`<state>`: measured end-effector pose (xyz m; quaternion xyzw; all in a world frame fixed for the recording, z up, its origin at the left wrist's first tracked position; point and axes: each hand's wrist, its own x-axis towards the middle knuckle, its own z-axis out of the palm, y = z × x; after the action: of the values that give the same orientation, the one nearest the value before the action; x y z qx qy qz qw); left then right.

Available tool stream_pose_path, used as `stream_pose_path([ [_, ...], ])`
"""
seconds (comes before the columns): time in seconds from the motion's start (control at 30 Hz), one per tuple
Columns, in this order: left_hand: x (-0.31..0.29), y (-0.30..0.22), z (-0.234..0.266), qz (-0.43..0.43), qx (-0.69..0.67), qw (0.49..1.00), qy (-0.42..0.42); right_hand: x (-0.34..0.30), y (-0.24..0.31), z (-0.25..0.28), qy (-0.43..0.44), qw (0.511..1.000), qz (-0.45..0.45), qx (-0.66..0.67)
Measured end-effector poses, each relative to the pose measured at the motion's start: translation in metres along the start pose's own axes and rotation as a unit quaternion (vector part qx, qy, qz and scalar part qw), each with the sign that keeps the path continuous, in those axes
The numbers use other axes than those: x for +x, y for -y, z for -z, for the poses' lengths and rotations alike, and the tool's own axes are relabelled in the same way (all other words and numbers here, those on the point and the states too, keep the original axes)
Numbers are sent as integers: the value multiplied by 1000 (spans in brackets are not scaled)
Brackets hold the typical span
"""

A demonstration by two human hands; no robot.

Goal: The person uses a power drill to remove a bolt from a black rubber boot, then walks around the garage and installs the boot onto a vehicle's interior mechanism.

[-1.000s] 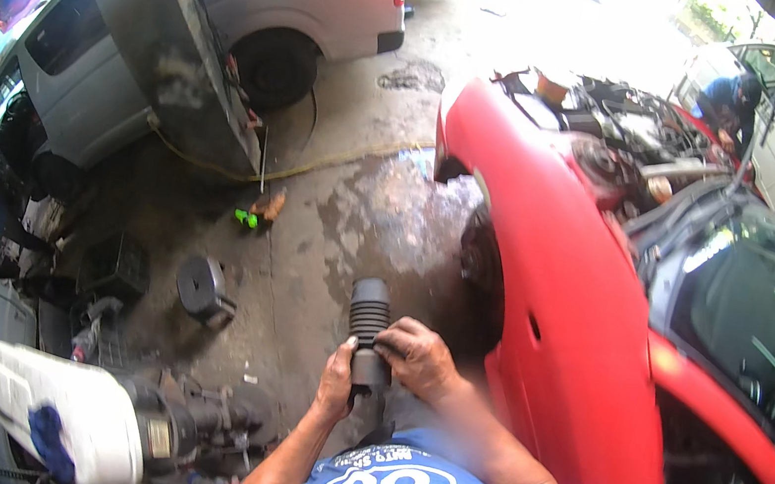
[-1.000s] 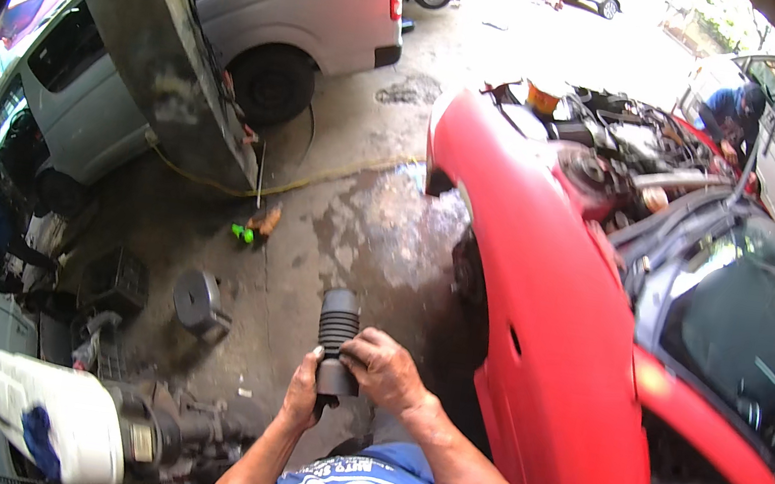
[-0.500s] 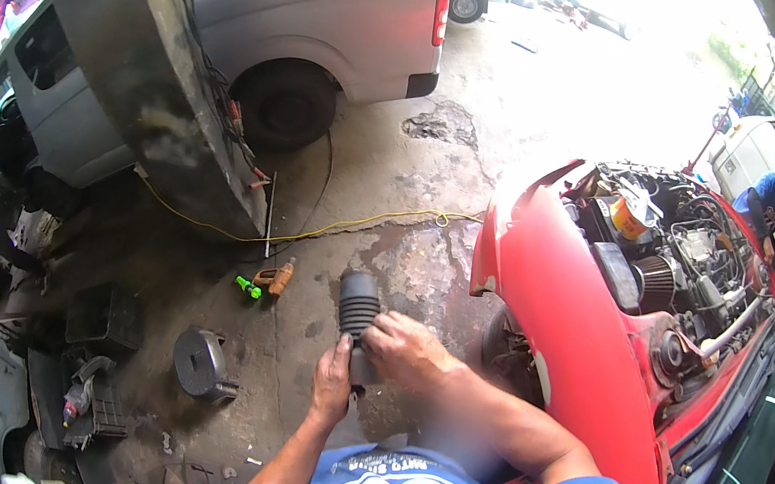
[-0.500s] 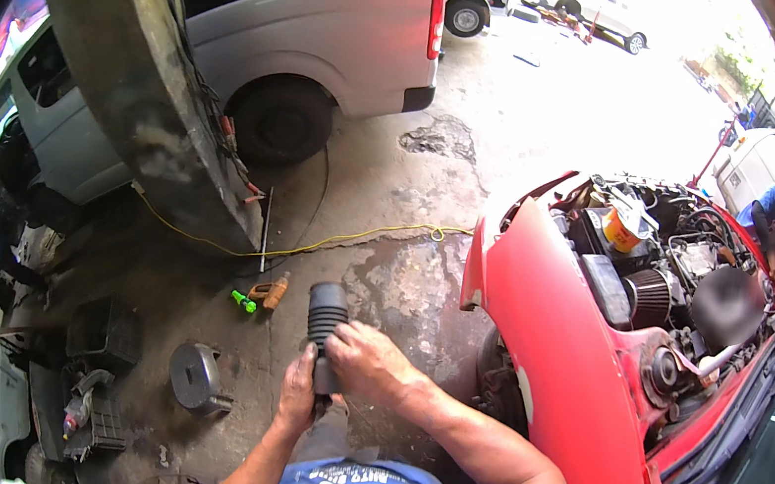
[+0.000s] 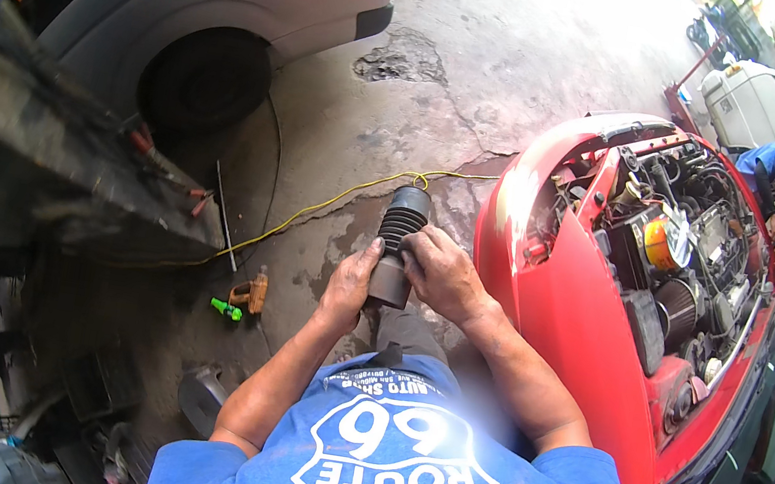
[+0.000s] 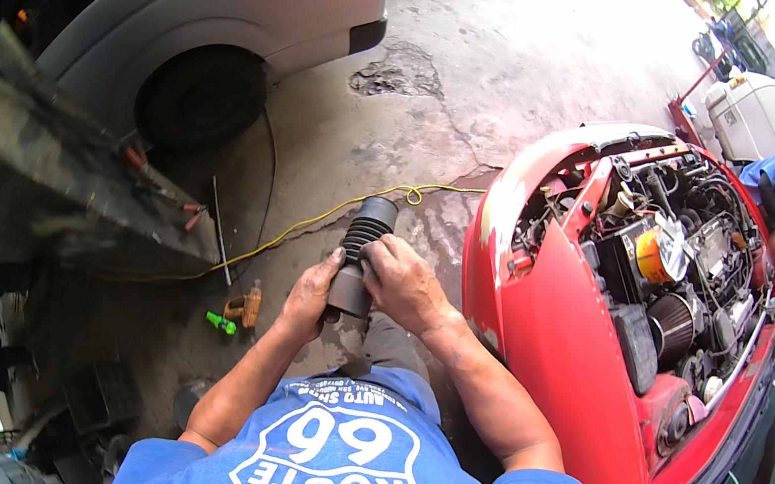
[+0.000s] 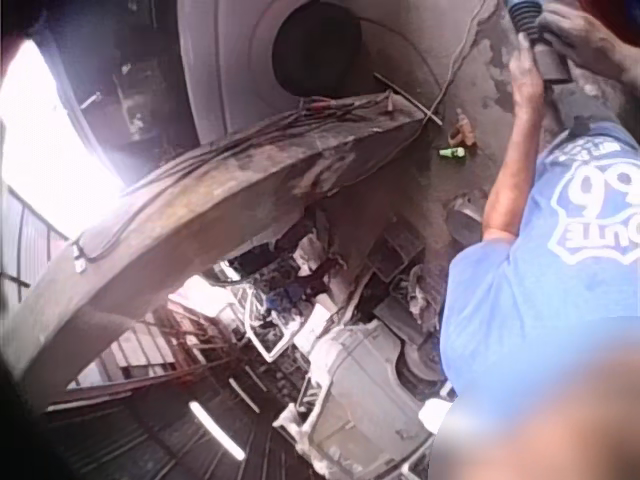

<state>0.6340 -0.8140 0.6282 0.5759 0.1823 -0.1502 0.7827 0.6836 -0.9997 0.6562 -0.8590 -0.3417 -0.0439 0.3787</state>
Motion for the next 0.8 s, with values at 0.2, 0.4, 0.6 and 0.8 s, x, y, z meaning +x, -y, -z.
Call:
stream_pose_path([
  [0.2,160,-95,-18,144,-61,984,89,108,-130,10,-188,888,-308,285],
  [0.4,297,-166,-42,161,12,978,134,219,-233,54,-164,735,-419,507],
  [0.6,454,-209,-59,133,99,981,101,328,-315,81,-169,718,-424,526],
  [0.8,635,-261,-66,133,45,978,157,448,-399,95,-229,831,-388,327],
])
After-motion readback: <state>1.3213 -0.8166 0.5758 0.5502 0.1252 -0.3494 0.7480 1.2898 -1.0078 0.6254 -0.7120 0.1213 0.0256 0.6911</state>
